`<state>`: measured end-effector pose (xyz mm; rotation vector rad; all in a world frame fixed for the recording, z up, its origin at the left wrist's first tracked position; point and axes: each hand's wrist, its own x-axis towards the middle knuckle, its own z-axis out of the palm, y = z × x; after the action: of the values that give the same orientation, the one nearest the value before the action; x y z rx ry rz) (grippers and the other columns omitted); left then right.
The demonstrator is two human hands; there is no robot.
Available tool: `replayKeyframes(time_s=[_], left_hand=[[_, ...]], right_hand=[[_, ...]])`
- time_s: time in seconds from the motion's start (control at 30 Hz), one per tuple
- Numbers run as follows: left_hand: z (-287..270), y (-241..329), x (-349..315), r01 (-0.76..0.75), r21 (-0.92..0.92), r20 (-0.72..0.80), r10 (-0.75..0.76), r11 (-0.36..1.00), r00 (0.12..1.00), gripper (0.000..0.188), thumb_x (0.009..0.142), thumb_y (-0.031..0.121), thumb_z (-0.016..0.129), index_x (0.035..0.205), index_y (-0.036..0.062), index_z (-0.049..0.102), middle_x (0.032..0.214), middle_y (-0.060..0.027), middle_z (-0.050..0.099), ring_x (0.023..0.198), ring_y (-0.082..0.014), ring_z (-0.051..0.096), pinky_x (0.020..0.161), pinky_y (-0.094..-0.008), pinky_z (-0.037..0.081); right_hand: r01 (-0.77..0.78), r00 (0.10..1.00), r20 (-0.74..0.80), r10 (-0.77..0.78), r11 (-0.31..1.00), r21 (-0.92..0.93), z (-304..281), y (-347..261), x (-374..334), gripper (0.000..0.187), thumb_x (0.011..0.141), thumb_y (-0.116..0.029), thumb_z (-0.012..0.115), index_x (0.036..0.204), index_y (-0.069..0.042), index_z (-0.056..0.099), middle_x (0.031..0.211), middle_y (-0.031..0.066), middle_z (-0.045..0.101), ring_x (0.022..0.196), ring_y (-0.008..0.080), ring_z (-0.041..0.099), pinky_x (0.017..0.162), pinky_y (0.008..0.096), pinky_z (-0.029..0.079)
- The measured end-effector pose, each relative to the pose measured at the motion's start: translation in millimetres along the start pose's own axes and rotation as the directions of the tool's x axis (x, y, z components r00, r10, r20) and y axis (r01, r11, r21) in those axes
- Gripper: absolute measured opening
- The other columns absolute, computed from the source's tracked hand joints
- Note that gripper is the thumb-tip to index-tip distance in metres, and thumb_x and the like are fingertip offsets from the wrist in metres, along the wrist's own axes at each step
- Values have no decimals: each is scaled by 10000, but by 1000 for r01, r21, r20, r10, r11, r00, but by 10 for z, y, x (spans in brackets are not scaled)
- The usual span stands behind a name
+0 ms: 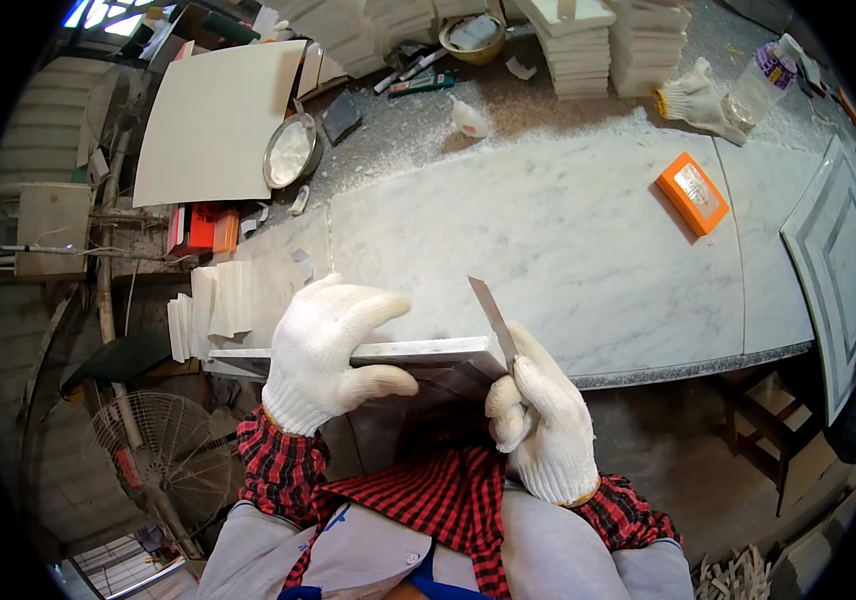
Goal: The person assembles a square decorative panel by applying adhesive to small rectangular pieces and attaching them to a larger base board. They use a small metal tool to scrape and smooth the edges of the attached pieces, ensuring a flush fit. The person handles the panel one at a time, flipping it to work on different sides.
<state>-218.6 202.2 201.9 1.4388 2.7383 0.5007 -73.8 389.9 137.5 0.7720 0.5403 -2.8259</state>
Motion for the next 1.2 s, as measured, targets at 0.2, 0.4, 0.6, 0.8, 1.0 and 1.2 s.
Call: replayKeyframes(time_s=[0.2,0.4,0.6,0.8,1.0,1.2], left_hand=[[23,-14,-27,14,-13,60,-13,1000,998,476,592,438,853,874,81,713,760,-78,677,686,-287,634,654,-390,497],[73,-33,-37,56,-33,33,-55,998,998,445,600,438,850,844,93,708,722,-71,654,675,-279,629,642,-390,487],[72,-21,-41,96,-26,40,-94,995,995,441,598,400,841,873,81,712,770,-82,673,727,-298,638,692,-392,492],[104,-25,-87,107,11,-7,-107,994,994,432,604,384,841,877,74,719,800,-97,688,744,-307,643,708,-390,495],[68,102,1,104,-52,-18,-105,993,994,402,610,328,859,884,65,728,805,-98,699,723,-293,643,698,-381,498],[167,273,132,56,-89,-85,-63,994,994,361,684,391,840,852,90,731,733,-82,674,699,-291,645,662,-387,492]], right_hand=[[31,997,-71,-34,999,-44,-48,22,-28,540,1032,-215,437,1467,94,358,737,88,645,550,78,524,493,209,427],[-14,995,-103,5,996,-85,-150,-2,-205,535,1032,-205,440,1487,64,356,783,92,652,594,95,545,551,228,457],[-24,968,-241,-67,934,-357,-127,-45,-186,345,1022,-180,494,1259,51,588,843,70,673,673,83,576,619,227,481],[55,955,-203,-215,803,-594,-240,-66,-135,201,984,-143,574,1054,25,658,875,58,681,722,78,597,649,223,482],[15,973,-205,-107,914,-405,-169,-26,-154,491,976,-99,551,1441,32,462,787,28,596,626,54,490,567,212,418],[-21,996,-87,-7,949,-315,-54,-36,-190,451,1007,-110,482,1439,19,476,740,4,552,577,35,433,522,173,361]])
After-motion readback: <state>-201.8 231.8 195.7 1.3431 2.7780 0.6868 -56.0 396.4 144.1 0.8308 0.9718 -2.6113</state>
